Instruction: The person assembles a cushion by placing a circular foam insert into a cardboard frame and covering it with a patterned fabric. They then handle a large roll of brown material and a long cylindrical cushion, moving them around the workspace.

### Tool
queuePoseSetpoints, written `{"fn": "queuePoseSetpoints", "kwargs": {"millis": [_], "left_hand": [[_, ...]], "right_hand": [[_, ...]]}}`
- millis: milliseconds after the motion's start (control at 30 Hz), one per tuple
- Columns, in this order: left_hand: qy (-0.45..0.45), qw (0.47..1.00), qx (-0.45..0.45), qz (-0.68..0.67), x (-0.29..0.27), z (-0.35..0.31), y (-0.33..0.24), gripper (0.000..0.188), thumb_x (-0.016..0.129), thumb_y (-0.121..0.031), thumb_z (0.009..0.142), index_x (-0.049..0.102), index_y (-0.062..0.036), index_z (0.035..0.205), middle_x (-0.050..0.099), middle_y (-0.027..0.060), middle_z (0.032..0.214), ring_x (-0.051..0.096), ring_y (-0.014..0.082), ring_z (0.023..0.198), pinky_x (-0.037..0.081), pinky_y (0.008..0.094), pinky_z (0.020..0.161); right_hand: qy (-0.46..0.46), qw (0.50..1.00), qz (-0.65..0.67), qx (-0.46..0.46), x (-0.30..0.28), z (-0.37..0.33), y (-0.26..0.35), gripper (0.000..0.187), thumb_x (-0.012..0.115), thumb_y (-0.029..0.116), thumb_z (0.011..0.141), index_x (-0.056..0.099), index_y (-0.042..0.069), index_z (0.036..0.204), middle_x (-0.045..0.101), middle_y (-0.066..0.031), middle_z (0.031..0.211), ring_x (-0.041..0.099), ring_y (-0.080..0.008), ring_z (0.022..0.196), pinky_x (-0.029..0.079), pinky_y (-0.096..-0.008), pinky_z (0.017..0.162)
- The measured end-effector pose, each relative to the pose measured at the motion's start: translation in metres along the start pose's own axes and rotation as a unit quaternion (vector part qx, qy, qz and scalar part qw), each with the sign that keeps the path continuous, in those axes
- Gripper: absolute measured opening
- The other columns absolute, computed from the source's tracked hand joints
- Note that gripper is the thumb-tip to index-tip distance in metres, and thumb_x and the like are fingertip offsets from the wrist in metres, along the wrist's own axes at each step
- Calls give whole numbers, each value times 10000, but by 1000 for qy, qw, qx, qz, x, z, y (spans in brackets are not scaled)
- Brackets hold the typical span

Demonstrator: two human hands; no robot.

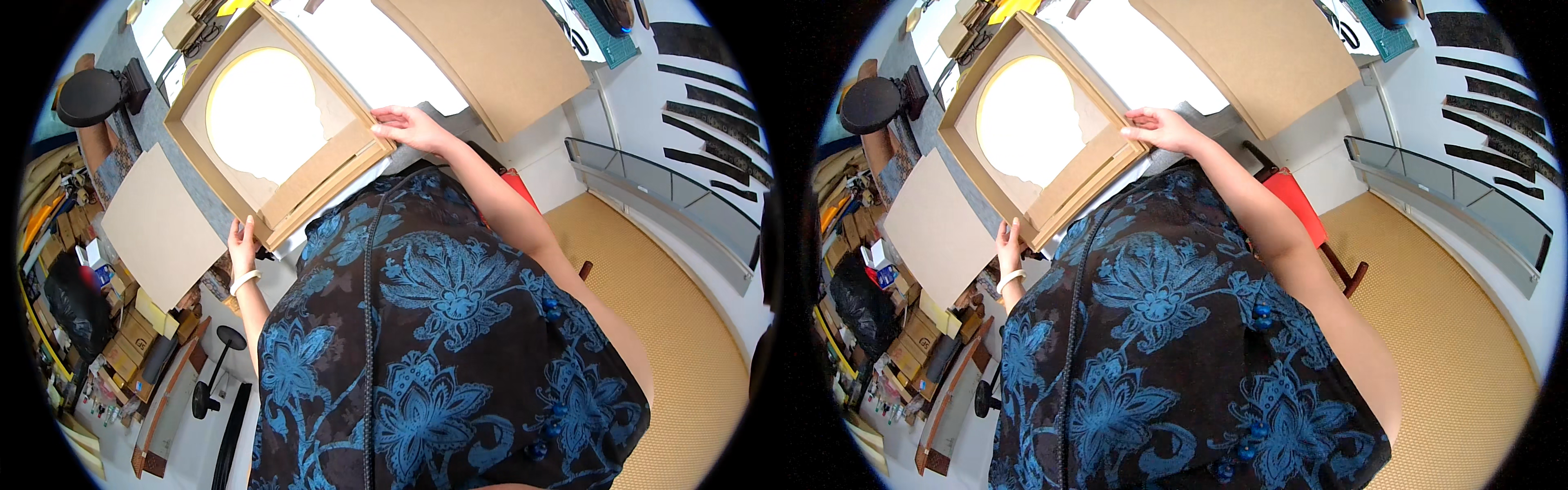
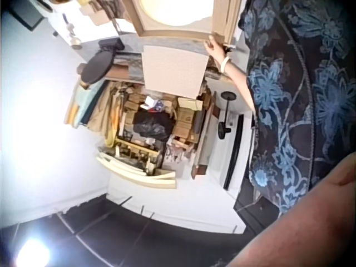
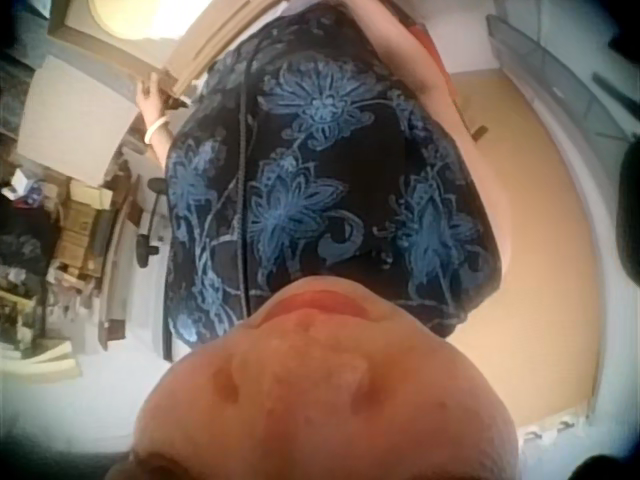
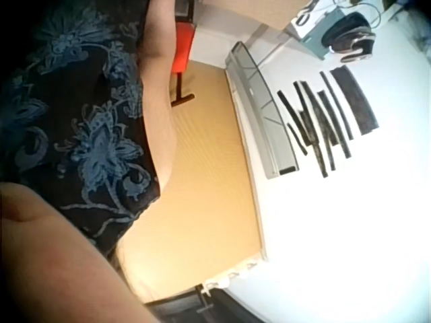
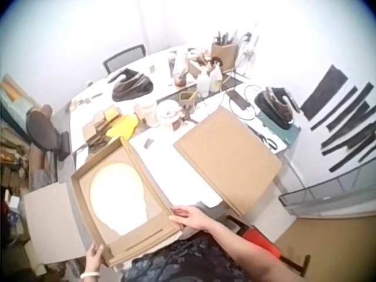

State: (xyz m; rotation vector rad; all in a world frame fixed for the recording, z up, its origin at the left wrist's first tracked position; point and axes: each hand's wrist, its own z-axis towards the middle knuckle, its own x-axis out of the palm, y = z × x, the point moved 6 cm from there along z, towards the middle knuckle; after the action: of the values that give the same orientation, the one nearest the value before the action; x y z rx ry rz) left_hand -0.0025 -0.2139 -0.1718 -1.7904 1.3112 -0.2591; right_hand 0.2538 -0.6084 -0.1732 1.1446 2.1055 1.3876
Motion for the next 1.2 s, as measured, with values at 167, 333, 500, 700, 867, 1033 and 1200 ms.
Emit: {"fn": "queuePoseSetpoints", "kwargs": {"millis": [167,333,500,700,867,1033,1200], "left_hand": [[41,999,-3,10,10,-17,5,595,641,-271,979,385,-86,1483,666,83,1125,654,116,887,529,248,634],[33,999,-7,-1,10,-17,13,659,653,-248,968,326,-101,1521,590,133,1309,637,178,1047,547,281,758],[-64,910,304,274,36,-57,-44,1103,872,-320,730,192,-165,1584,106,251,1622,167,380,1500,236,469,1197],[-44,923,295,241,39,-60,-34,1188,914,-294,655,186,-95,1574,218,266,1587,260,389,1468,277,472,1186],[-53,926,285,242,38,-63,-34,1204,907,-304,668,150,-60,1572,294,256,1542,323,381,1429,315,463,1167],[-61,936,272,213,38,-67,-44,1320,932,-270,620,49,-73,1581,370,239,1449,412,389,1341,361,457,1141],[-70,937,286,190,40,-67,-41,1352,948,-251,599,40,-85,1586,239,229,1584,277,369,1457,305,460,1183]], "right_hand": [[44,987,-156,-20,2,14,8,707,809,343,798,534,-8,1346,648,-246,1219,659,-258,1087,510,-353,965],[53,977,-205,-28,1,15,11,782,836,416,767,517,24,1364,652,-239,1214,659,-285,1091,508,-373,967],[1,878,-440,-189,21,-15,65,963,856,434,726,346,268,1525,384,-280,1504,477,-384,1340,457,-461,1068],[99,867,-459,-167,37,-5,49,951,859,388,705,371,277,1514,353,-247,1527,435,-400,1363,406,-425,1127],[107,870,-445,-184,43,-10,60,959,842,384,728,341,196,1525,433,-164,1491,470,-363,1334,407,-436,1128],[84,887,-421,-172,46,-13,65,1212,882,361,681,100,177,1590,316,-227,1559,364,-368,1420,322,-426,1186],[48,911,-397,-106,41,-21,51,1230,900,277,688,75,125,1588,478,-222,1454,499,-345,1324,411,-416,1124]]}}
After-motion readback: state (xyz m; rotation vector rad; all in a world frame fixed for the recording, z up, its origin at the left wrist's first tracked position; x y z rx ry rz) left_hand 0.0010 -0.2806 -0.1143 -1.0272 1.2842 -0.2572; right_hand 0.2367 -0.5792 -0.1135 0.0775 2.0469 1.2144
